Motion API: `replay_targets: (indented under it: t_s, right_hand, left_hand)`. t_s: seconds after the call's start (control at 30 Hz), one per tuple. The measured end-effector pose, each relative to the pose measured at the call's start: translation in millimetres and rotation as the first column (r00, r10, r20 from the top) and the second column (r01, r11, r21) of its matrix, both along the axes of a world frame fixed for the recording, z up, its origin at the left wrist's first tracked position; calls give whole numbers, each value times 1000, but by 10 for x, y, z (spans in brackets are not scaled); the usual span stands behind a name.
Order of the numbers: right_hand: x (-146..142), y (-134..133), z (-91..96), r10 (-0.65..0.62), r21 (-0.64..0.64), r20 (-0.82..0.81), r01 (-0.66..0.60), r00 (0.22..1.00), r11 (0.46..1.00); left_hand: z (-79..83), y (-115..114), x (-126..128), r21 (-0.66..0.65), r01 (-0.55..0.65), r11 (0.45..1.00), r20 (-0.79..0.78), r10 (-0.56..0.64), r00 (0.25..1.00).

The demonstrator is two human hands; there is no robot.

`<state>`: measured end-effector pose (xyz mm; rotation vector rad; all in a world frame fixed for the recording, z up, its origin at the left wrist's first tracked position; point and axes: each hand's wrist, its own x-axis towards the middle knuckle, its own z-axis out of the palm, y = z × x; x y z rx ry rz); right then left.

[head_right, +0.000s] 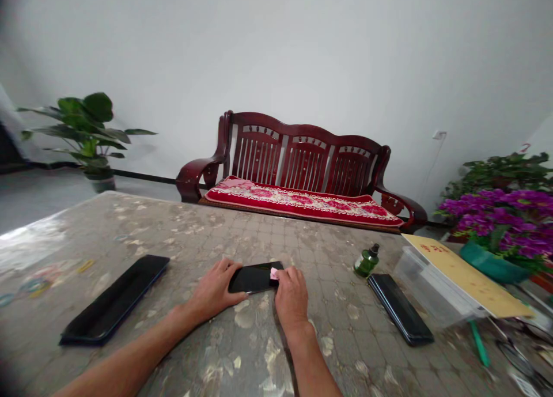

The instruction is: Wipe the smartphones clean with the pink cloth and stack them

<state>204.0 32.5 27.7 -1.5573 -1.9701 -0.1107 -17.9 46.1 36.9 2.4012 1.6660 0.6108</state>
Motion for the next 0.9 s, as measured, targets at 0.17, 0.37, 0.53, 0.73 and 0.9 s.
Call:
replay_targets:
  t_s: [0.17,0.37,0.53,0.73,0.9]
  right_hand:
    - [-111,-17,-11,117,30,-14,-117,993,993]
    - [-188,-26,8,192,35,-9,-191,981,981]
    - [-6,66,-43,60,62,-35,-57,998,996]
    - [-133,8,13,205,15,-9,-205,979,979]
    - [84,93,12,23,5,-23,-23,999,1000]
  left_hand:
    - [-35,22,2,31,15,999,21,-16,1000]
    - [-23,7,-1,27,13,1000,26,-14,1000]
    - [-4,-15,33,1,60,998,37,-60,998]
    - [38,-28,66,-14,91,996,50,-90,995]
    - [35,-27,58,-25,93,995,60,-91,994]
